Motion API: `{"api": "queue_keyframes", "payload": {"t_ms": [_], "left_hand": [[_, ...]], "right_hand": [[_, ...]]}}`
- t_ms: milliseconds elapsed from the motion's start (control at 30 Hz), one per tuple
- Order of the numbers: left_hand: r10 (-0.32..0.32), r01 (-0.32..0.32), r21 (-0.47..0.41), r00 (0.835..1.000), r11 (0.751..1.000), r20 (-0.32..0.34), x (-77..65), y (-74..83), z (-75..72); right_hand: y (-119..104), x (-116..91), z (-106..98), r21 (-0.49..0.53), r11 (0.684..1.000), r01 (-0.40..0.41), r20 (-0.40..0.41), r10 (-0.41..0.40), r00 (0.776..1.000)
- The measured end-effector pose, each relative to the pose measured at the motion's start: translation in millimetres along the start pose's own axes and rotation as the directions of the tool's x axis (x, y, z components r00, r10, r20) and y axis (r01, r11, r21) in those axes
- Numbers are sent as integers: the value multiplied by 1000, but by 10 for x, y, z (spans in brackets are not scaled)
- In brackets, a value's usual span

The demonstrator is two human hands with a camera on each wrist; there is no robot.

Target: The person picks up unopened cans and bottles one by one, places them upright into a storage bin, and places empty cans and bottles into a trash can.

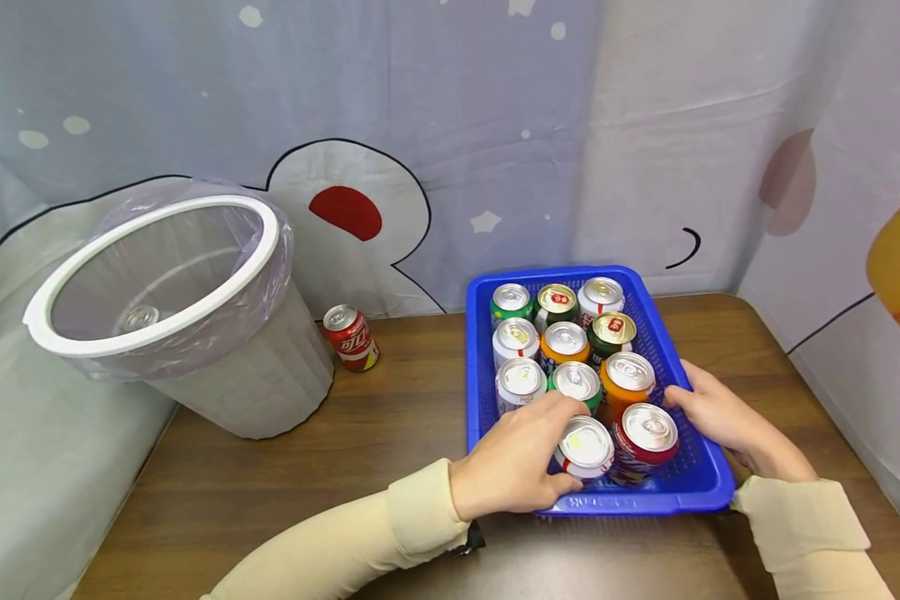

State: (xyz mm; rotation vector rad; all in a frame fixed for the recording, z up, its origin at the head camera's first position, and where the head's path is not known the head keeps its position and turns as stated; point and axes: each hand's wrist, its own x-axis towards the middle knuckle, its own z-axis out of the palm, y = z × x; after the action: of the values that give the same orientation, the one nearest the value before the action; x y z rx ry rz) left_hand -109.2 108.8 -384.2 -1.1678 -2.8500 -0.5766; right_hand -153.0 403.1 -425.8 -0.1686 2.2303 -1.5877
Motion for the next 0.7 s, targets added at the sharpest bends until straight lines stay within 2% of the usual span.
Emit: {"api": "queue_keyframes", "payload": {"t_ms": [300,700], "left_hand": [[-6,5,-12,999,1000,-47,23,31,87],[-88,83,-59,992,995,-86,17,31,165]], "right_hand": [[3,1,-1,-13,1000,-4,5,4,1000],[24,9,-7,-24,1000,12,6,-12,1000]]}}
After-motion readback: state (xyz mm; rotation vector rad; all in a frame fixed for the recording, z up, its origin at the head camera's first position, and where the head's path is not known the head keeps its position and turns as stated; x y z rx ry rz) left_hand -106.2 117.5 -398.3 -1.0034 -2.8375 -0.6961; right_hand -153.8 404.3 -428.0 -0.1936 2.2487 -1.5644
